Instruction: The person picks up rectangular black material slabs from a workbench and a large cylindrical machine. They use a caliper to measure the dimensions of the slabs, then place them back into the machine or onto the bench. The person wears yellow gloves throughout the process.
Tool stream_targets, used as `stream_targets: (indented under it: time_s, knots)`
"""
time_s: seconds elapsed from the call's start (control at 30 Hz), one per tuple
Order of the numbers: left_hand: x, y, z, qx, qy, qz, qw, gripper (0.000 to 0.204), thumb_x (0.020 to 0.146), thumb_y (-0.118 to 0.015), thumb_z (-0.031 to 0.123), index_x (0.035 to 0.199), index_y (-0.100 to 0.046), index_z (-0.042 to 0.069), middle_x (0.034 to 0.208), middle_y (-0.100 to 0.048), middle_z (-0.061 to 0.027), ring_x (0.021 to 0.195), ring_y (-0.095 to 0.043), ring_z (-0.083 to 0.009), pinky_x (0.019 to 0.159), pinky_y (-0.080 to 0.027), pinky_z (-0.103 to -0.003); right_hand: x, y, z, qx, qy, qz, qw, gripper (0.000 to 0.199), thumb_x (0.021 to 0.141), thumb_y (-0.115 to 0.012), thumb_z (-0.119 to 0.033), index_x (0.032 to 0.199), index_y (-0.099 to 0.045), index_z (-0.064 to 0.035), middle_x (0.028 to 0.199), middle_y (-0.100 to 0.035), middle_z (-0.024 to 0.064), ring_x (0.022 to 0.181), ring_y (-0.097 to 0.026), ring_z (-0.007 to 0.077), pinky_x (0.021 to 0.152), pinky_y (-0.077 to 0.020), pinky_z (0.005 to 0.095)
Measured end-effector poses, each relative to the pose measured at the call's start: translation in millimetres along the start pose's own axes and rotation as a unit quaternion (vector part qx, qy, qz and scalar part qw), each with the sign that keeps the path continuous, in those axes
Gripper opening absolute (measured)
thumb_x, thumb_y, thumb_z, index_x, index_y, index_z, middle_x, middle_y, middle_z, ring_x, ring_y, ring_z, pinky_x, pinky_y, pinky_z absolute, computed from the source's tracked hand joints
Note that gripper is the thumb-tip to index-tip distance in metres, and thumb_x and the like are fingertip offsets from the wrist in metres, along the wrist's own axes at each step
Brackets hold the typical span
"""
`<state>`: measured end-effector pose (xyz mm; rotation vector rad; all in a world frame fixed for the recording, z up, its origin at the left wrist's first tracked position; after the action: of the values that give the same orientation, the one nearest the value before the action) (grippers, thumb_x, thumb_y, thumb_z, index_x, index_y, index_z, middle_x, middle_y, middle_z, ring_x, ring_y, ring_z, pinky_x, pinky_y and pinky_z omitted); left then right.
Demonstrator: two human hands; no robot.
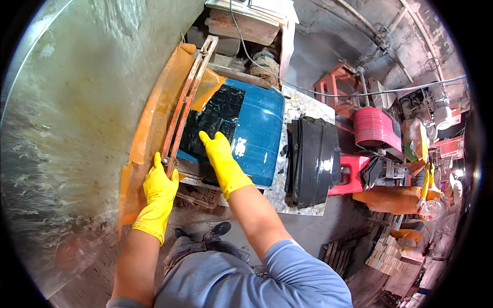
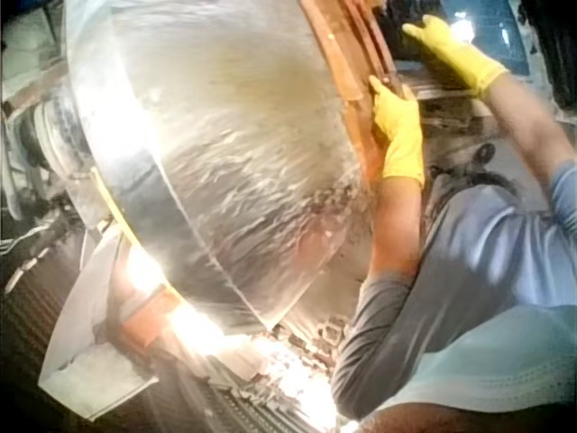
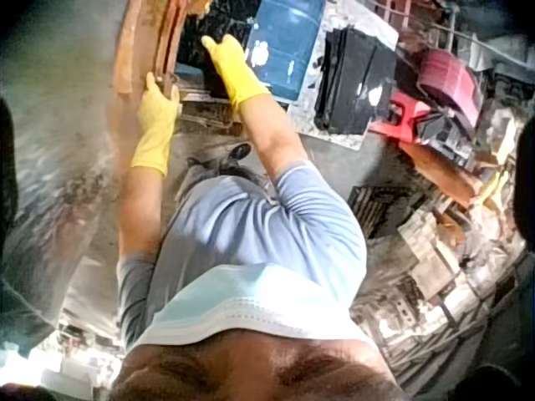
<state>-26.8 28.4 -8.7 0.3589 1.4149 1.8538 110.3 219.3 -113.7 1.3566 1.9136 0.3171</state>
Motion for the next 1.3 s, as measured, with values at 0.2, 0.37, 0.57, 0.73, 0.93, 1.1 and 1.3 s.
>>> stream_targets:
  time_s: [0.2, 0.37, 0.57, 0.73, 0.93, 1.1, 1.3]
  knots:
    - [-6.4, -14.6, -0.2, -0.023, -0.012, 0.013, 1.000, 0.086, 0.087, -0.078, 0.033, 0.158, -0.040, 0.003, 0.124, -0.070, -0.0263, 0.112, -0.069, -0.0433, 0.095, -0.055, -0.049, -44.4, 92.6, 19.1, -0.109, -0.019, 0.042, 0.993, 0.071, 0.085, -0.082, -0.055, 0.125, -0.069, 0.0028, 0.129, -0.070, 0.0282, 0.122, -0.066, 0.0432, 0.106, -0.0504, 0.0453]
    - [-0.1, -4.9, -1.9, -0.009, -0.003, 0.016, 1.000, 0.086, 0.087, -0.078, 0.034, 0.159, -0.040, 0.004, 0.120, -0.071, -0.0265, 0.109, -0.069, -0.0439, 0.093, -0.056, -0.050, -50.6, 69.2, 37.7, -0.172, 0.134, 0.271, 0.938, 0.061, 0.079, -0.089, -0.047, 0.112, -0.072, 0.0017, 0.135, -0.065, 0.0328, 0.116, -0.067, 0.0472, 0.101, -0.0538, 0.0472]
    - [-1.6, -10.5, -8.3, -0.011, -0.015, 0.029, 0.999, 0.086, 0.086, -0.078, 0.032, 0.158, -0.040, 0.003, 0.117, -0.072, -0.0260, 0.104, -0.070, -0.0436, 0.089, -0.057, -0.050, -49.9, 65.7, 37.5, -0.091, 0.078, 0.192, 0.974, 0.079, 0.082, -0.086, -0.038, 0.145, -0.054, -0.0013, 0.143, -0.059, 0.0299, 0.121, -0.064, 0.0467, 0.104, -0.0524, 0.0449]
    - [-0.4, -8.9, -7.2, -0.014, -0.024, 0.031, 0.999, 0.086, 0.086, -0.078, 0.032, 0.157, -0.041, 0.001, 0.116, -0.072, -0.0266, 0.104, -0.070, -0.0439, 0.089, -0.057, -0.049, -46.8, 57.2, 22.8, -0.110, 0.134, 0.186, 0.967, 0.074, 0.085, -0.082, -0.033, 0.148, -0.055, -0.0069, 0.133, -0.067, 0.0270, 0.121, -0.067, 0.0428, 0.106, -0.0515, 0.0460]
    - [0.7, -8.4, -7.9, -0.022, -0.014, 0.026, 0.999, 0.089, 0.084, -0.079, 0.032, 0.157, -0.040, 0.000, 0.112, -0.072, -0.0257, 0.101, -0.071, -0.0440, 0.088, -0.056, -0.050, 42.1, 124.0, 2.6, -0.170, 0.275, 0.178, 0.929, 0.084, 0.080, -0.088, -0.035, 0.148, -0.053, 0.0016, 0.138, -0.062, 0.0305, 0.128, -0.061, 0.0438, 0.111, -0.0478, 0.0461]
    - [0.0, -15.1, -10.9, -0.053, -0.030, 0.030, 0.998, 0.088, 0.084, -0.079, 0.031, 0.157, -0.039, -0.001, 0.114, -0.073, -0.0238, 0.102, -0.070, -0.0440, 0.088, -0.056, -0.051, 148.3, 131.6, -36.3, -0.348, 0.370, 0.011, 0.861, 0.125, 0.063, -0.095, -0.054, 0.160, -0.036, -0.0018, 0.160, -0.042, 0.0301, 0.150, -0.039, 0.0465, 0.123, -0.0332, 0.0502]
    - [0.5, -15.0, -16.0, -0.046, -0.030, 0.043, 0.998, 0.089, 0.085, -0.078, 0.033, 0.157, -0.039, 0.000, 0.116, -0.072, -0.0262, 0.101, -0.070, -0.0446, 0.088, -0.056, -0.051, 158.7, 106.7, -72.6, -0.443, 0.344, -0.045, 0.827, 0.128, 0.057, -0.095, -0.065, 0.154, -0.043, -0.0002, 0.136, -0.064, 0.0286, 0.132, -0.059, 0.0422, 0.109, -0.0479, 0.0457]
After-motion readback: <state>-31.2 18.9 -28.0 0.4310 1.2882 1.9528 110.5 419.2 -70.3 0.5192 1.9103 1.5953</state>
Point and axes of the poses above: each hand's wrist, its own x-axis towards the middle knuckle, its own y-axis out of the back of the hand, z = x × y, the point moved 4 cm from there along x, towards the middle knuckle
